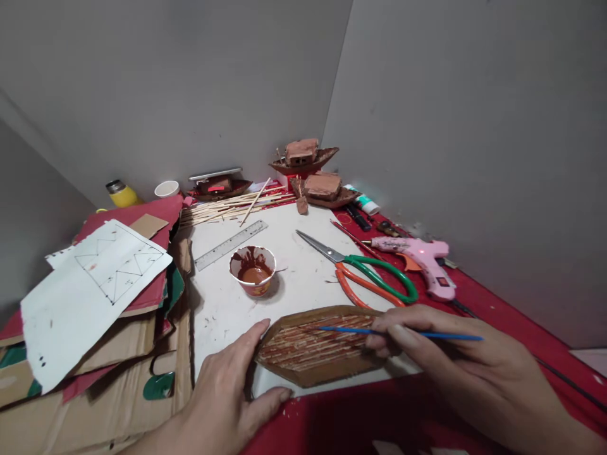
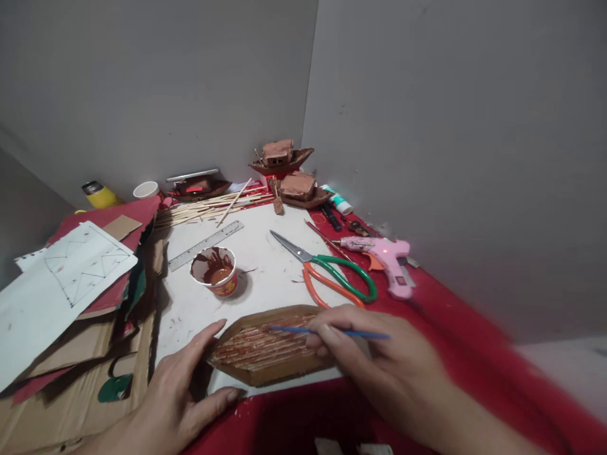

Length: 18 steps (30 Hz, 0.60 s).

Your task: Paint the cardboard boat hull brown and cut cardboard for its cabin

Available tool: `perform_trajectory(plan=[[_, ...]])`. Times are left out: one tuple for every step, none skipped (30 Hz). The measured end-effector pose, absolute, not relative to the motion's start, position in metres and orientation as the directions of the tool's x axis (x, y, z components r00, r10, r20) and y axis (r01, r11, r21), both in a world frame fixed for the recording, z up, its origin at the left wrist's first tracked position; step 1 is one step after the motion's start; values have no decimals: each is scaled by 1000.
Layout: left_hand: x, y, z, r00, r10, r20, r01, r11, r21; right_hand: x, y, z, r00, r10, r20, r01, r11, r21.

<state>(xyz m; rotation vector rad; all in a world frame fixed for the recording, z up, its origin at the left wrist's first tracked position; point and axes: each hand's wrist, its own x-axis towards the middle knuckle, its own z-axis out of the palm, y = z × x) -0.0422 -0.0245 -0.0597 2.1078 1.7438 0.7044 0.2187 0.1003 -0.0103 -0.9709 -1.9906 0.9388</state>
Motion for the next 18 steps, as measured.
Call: perform_trajectory(plan=[[-42, -25, -61, 141, 973, 181, 822, -217, 527, 219, 100, -10, -449, 850, 275, 307, 436, -846], [-42, -25, -62, 144, 971, 191, 822, -224, 523, 219, 99, -10, -441, 854, 277, 294, 429, -854], [-42, -25, -62, 142, 970, 196, 822, -226, 522, 218, 98, -10, -433, 854, 289, 279, 432, -858], [-42, -25, -61, 136, 972, 192, 820, -219, 528, 217, 98, -9, -432, 849, 303, 267, 441, -857], [-41, -25, -60, 128, 976, 179, 816, -206, 540, 217, 97, -8, -431, 844, 318, 260, 454, -852], [-40, -25, -58, 118, 980, 161, 810, -189, 556, 216, 97, -6, -431, 839, 332, 261, 468, -845], [-39, -24, -56, 108, 984, 141, 802, -170, 573, 217, 97, -5, -433, 834, 341, 268, 481, -835], [-38, -24, -54, 102, 987, 125, 793, -157, 588, 218, 96, -4, -436, 831, 347, 279, 491, -825], [-37, -23, -53, 101, 988, 113, 786, -149, 600, 221, 96, -4, -432, 834, 343, 303, 493, -816], [-36, -23, -51, 104, 989, 107, 781, -148, 607, 224, 96, -3, -422, 837, 347, 331, 499, -801], [-36, -23, -51, 109, 988, 107, 778, -152, 609, 229, 96, -3, -412, 840, 353, 365, 507, -781], [-36, -24, -51, 118, 987, 112, 777, -162, 608, 234, 96, -2, -406, 839, 363, 402, 520, -753], [-37, -24, -51, 129, 984, 122, 776, -177, 605, 239, 96, -1, -398, 834, 381, 441, 539, -718], [-37, -24, -51, 141, 980, 138, 776, -196, 600, 243, 97, 1, -390, 824, 411, 479, 563, -674], [-38, -25, -51, 150, 976, 157, 777, -214, 592, 245, 97, 4, -386, 808, 445, 511, 589, -626], [-38, -25, -52, 159, 971, 177, 777, -233, 585, 245, 97, 9, -385, 787, 482, 533, 616, -580], [-39, -26, -52, 167, 967, 194, 775, -251, 580, 243, 98, 15, -383, 770, 510, 545, 635, -548], [-39, -26, -52, 176, 962, 209, 772, -267, 577, 238, 99, 22, -383, 752, 536, 541, 653, -530]])
